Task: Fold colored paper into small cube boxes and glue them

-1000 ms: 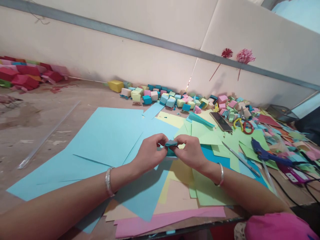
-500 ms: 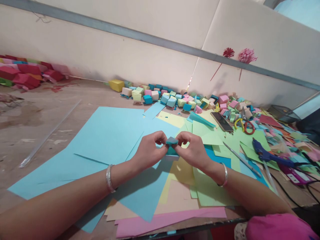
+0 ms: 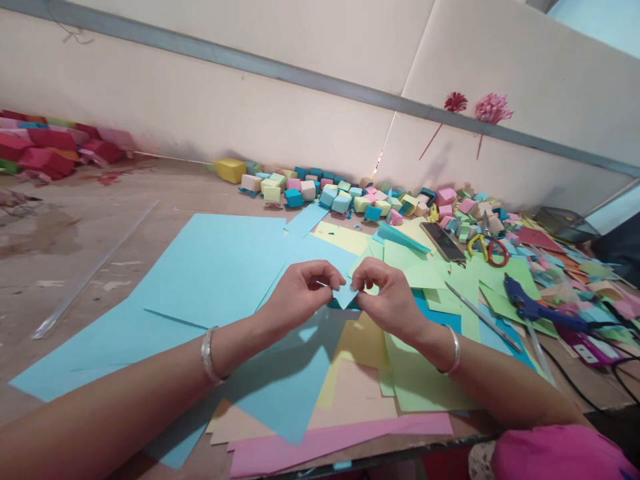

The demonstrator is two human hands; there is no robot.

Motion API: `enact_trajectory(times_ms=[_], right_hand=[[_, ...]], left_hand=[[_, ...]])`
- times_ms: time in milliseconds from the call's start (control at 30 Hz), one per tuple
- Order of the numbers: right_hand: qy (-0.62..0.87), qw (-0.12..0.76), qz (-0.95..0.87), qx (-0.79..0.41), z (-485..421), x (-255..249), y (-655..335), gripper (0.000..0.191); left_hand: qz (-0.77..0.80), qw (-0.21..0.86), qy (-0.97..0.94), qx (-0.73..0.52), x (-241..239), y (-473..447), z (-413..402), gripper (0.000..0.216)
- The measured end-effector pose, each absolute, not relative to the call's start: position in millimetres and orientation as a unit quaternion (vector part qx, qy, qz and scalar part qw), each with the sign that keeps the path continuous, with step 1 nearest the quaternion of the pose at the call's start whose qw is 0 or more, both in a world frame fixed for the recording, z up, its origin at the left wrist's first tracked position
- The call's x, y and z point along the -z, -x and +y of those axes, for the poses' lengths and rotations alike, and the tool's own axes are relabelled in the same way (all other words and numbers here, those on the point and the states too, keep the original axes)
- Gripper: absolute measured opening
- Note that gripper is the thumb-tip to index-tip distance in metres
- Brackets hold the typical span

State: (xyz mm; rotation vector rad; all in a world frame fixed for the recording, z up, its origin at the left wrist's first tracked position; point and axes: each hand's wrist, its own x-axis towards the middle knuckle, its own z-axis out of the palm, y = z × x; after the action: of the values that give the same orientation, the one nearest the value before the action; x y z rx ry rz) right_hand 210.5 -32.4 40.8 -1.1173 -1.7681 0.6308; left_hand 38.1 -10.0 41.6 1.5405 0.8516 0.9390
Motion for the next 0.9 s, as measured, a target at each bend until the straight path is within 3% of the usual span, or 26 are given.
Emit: enact_trajectory(times_ms=[467,667,900], right_hand=[[0.463,0.413,-0.75,-0.228,-31,-38,-212,0.021],[0.467,0.384,-0.766,-0.22,-29,-35,-212,0.022],[0.471,0.245,-0.813,-0.238,-24,-42,-217,0.025]], left_hand=[[0.443,0.533,-0.673,-0.258,-44,-40,-13,0.022],[0.466,0.487,-0.687,-0.273,-37,-40,-12,0.021],[0.486,0.409,-0.729,-0.256,-38,-41,-14,0.019]])
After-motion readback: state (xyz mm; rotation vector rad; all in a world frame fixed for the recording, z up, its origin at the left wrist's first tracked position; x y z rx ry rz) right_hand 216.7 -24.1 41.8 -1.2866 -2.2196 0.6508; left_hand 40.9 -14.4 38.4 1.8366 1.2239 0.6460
